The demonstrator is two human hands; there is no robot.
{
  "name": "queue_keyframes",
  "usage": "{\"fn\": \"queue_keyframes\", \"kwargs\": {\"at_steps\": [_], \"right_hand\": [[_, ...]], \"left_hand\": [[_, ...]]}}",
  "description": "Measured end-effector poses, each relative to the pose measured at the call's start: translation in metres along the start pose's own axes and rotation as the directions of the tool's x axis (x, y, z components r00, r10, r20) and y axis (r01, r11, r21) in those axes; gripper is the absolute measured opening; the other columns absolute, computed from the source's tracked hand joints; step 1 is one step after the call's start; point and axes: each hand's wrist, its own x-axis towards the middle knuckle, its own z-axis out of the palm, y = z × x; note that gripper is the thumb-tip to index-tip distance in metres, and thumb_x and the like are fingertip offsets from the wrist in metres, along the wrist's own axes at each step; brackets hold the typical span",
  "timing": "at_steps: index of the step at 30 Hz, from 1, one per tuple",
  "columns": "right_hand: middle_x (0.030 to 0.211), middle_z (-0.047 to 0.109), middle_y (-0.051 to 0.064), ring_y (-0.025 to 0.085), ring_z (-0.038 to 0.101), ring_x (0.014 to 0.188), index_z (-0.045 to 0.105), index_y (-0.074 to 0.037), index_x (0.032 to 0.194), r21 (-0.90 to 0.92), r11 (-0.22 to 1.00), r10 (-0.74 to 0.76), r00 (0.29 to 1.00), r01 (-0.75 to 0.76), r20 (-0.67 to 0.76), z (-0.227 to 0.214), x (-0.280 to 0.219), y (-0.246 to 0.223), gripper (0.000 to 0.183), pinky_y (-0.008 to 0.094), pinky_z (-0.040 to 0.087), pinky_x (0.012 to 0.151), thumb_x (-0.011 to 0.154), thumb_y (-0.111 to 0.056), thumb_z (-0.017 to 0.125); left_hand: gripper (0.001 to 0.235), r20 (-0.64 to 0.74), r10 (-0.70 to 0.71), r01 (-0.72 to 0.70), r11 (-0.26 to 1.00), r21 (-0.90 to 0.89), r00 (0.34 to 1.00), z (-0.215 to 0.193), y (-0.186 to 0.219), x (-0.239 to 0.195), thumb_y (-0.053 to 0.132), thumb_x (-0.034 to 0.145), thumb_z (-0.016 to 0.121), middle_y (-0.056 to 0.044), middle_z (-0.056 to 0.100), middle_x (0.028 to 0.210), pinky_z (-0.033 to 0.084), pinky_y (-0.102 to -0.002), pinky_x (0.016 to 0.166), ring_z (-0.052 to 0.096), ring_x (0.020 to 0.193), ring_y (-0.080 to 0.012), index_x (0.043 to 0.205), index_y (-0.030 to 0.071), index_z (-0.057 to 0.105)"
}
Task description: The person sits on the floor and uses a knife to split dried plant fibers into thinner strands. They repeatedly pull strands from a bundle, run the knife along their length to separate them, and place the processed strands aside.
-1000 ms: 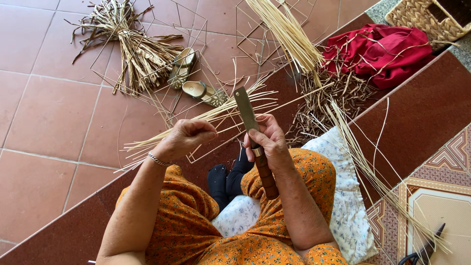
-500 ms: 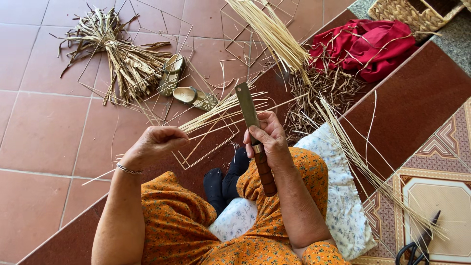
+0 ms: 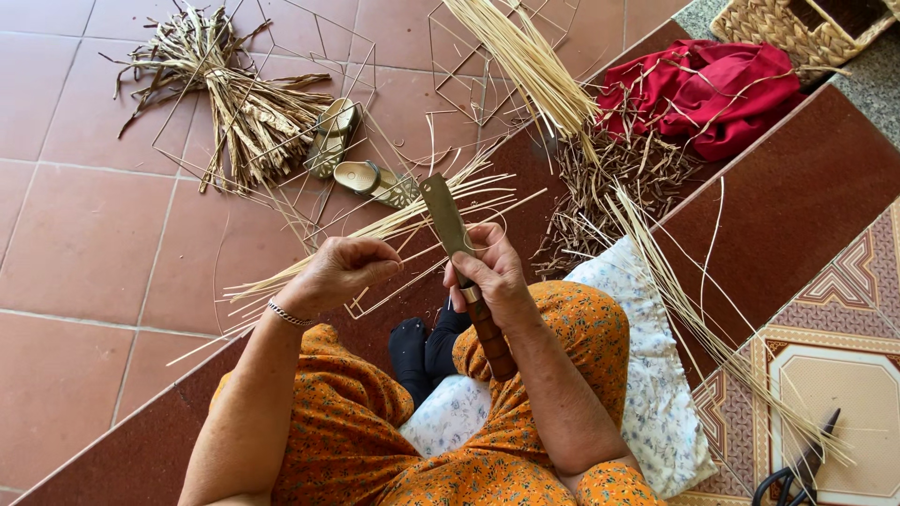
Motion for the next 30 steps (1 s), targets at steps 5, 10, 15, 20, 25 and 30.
{"fn": "queue_keyframes", "kwargs": {"at_steps": [5, 10, 15, 20, 25, 30], "right_hand": [[0.080, 0.068, 0.016, 0.018, 0.065, 0.053, 0.042, -0.003, 0.126, 0.009, 0.999, -0.052, 0.998, 0.052, 0.040, -0.005, 0.001, -0.006, 0.029, 0.028, 0.054, 0.043, 0.103, -0.006, 0.059], [0.078, 0.067, 0.014, 0.015, 0.063, 0.051, 0.044, -0.004, 0.126, 0.030, 0.999, -0.025, 1.000, 0.025, 0.012, -0.004, -0.002, -0.010, 0.028, 0.025, 0.052, 0.042, 0.102, -0.005, 0.058], [0.079, 0.068, 0.014, 0.014, 0.063, 0.051, 0.042, -0.003, 0.124, -0.077, 0.994, -0.076, 0.997, 0.076, 0.006, -0.005, 0.001, -0.012, 0.028, 0.024, 0.053, 0.044, 0.102, -0.006, 0.059], [0.078, 0.068, 0.014, 0.014, 0.062, 0.050, 0.044, 0.000, 0.122, -0.106, 0.991, -0.093, 0.993, 0.084, -0.076, -0.015, 0.000, -0.017, 0.025, 0.025, 0.052, 0.043, 0.102, -0.006, 0.059], [0.079, 0.068, 0.014, 0.014, 0.062, 0.049, 0.044, -0.001, 0.122, -0.094, 0.991, -0.106, 0.992, 0.099, -0.072, -0.019, 0.001, -0.018, 0.025, 0.025, 0.051, 0.043, 0.102, -0.006, 0.059], [0.080, 0.070, 0.014, 0.016, 0.063, 0.052, 0.044, -0.002, 0.123, -0.135, 0.981, -0.150, 0.983, 0.136, -0.103, -0.027, 0.004, -0.027, 0.027, 0.027, 0.054, 0.043, 0.100, -0.007, 0.059]], "left_hand": [[0.017, 0.004, -0.007, 0.008, 0.998, -0.064, 1.000, -0.007, -0.002, -0.004, 0.013, 0.093, 0.074, 0.001, 0.073, 0.085, 0.055, -0.023, 0.068, 0.063, 0.077, -0.0047, 0.104, 0.001, 0.078], [0.017, 0.032, 0.055, -0.053, 0.997, -0.063, 0.998, -0.014, -0.006, -0.005, 0.013, 0.094, 0.072, 0.002, 0.075, 0.088, 0.055, -0.022, 0.070, 0.064, 0.080, -0.0035, 0.106, 0.001, 0.077], [0.018, 0.042, -0.015, 0.017, 0.998, -0.056, 0.999, -0.014, -0.007, -0.006, 0.014, 0.094, 0.072, 0.001, 0.073, 0.083, 0.053, -0.023, 0.064, 0.062, 0.074, -0.0046, 0.106, 0.002, 0.078], [0.017, 0.058, -0.021, 0.027, 0.993, -0.114, 0.998, -0.021, -0.011, -0.013, 0.014, 0.094, 0.073, 0.000, 0.072, 0.082, 0.055, -0.024, 0.066, 0.063, 0.074, -0.0062, 0.105, 0.001, 0.078], [0.018, 0.070, -0.048, 0.057, 0.988, -0.142, 0.996, -0.029, -0.018, -0.013, 0.014, 0.093, 0.072, -0.001, 0.075, 0.085, 0.059, -0.025, 0.068, 0.067, 0.075, -0.0076, 0.105, 0.002, 0.077], [0.016, 0.037, 0.037, -0.034, 0.995, -0.093, 0.999, -0.038, -0.023, -0.016, 0.012, 0.093, 0.073, 0.000, 0.075, 0.091, 0.058, -0.024, 0.074, 0.066, 0.083, -0.0054, 0.105, 0.001, 0.077]]}}
